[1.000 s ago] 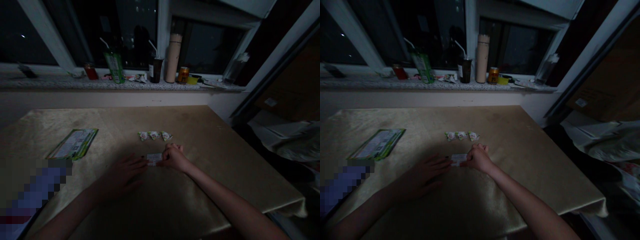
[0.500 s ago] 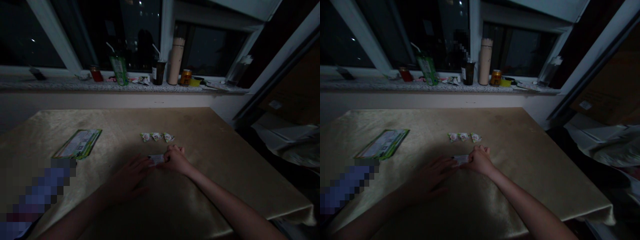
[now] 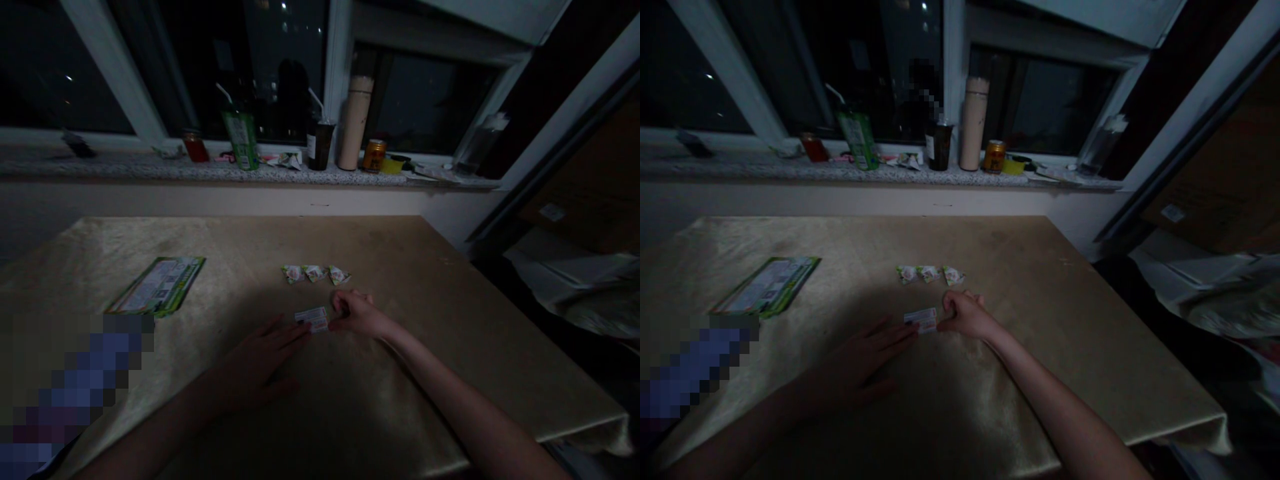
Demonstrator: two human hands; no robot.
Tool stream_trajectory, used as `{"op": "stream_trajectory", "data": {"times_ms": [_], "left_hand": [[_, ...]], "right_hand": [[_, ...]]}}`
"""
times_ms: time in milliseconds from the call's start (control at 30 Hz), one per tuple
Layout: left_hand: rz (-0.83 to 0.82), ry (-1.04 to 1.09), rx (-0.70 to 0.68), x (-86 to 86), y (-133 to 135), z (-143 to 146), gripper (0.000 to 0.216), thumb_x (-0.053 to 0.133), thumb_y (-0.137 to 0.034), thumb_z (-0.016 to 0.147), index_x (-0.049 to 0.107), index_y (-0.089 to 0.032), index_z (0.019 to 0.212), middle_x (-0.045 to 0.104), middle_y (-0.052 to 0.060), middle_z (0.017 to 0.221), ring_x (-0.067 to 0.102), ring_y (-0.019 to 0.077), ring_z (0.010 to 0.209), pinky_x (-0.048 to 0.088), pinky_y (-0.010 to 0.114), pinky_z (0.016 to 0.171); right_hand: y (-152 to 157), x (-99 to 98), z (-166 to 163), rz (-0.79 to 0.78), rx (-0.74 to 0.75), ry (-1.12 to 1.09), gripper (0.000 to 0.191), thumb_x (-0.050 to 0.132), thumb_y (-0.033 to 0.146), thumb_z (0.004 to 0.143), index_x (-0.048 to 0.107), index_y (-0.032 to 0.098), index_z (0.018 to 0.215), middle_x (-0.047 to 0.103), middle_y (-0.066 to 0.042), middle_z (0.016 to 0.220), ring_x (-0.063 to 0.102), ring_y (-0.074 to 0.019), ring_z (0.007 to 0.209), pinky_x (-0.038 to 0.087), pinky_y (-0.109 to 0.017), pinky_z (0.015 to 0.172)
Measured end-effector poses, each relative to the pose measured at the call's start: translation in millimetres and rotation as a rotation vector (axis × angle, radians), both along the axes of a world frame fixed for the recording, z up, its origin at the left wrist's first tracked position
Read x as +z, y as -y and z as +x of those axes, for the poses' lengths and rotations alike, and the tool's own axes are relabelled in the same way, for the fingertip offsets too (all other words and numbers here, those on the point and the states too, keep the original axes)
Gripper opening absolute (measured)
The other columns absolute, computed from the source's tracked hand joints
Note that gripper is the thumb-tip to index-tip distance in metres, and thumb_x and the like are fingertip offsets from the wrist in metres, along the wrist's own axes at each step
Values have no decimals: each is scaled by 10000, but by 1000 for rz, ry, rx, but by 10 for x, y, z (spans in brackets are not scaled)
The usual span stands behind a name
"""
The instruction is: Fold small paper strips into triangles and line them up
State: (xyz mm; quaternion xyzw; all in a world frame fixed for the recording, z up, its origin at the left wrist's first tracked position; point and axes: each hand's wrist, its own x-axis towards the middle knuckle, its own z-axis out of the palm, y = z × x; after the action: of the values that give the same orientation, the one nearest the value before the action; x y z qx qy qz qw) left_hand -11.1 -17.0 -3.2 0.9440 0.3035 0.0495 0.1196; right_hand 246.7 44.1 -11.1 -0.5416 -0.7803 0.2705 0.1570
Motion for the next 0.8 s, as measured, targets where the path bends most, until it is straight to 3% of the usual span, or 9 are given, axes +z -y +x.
{"op": "stream_trajectory", "data": {"times_ms": [133,300,500,600,700,800], "left_hand": [[0,21,-10,-40,-12,-12,654,455,-495,918,181,-289,1475,274,49,1512,275,273,1365,134,495,1132],[39,26,78,-57,-35,-30,593,478,-483,910,271,-333,1446,5,50,1560,56,375,1396,159,589,1086],[-9,31,87,-34,-28,-30,692,483,-467,909,131,-298,1481,210,71,1532,156,314,1396,178,557,1103],[4,32,52,-37,-15,-25,697,475,-442,915,107,-282,1486,231,71,1526,202,302,1386,147,546,1117],[11,-3,-28,-20,-8,2,661,475,-426,914,169,-266,1479,299,79,1499,259,310,1365,155,538,1116],[9,-27,-74,21,-5,43,661,485,-407,907,188,-246,1475,355,83,1470,307,300,1344,173,518,1117]], "right_hand": [[-46,7,2,-32,63,-8,252,747,259,647,512,176,689,484,67,648,466,-147,768,203,-261,695],[-40,-53,2,-21,25,-38,255,766,269,626,557,185,744,490,70,644,479,-152,769,219,-272,722],[28,-92,-36,47,-32,-155,429,755,238,636,579,222,1026,535,47,747,520,-168,762,306,-303,744],[47,-95,-91,196,28,-253,556,683,170,701,492,217,1221,581,-17,941,545,-186,856,370,-315,789],[86,-91,-123,424,162,-181,430,572,121,795,538,228,1210,570,-76,1118,495,-219,1046,376,-336,872],[149,-80,-117,614,317,-33,301,523,133,861,618,251,1121,585,-77,1182,474,-230,1092,346,-383,928]]}}
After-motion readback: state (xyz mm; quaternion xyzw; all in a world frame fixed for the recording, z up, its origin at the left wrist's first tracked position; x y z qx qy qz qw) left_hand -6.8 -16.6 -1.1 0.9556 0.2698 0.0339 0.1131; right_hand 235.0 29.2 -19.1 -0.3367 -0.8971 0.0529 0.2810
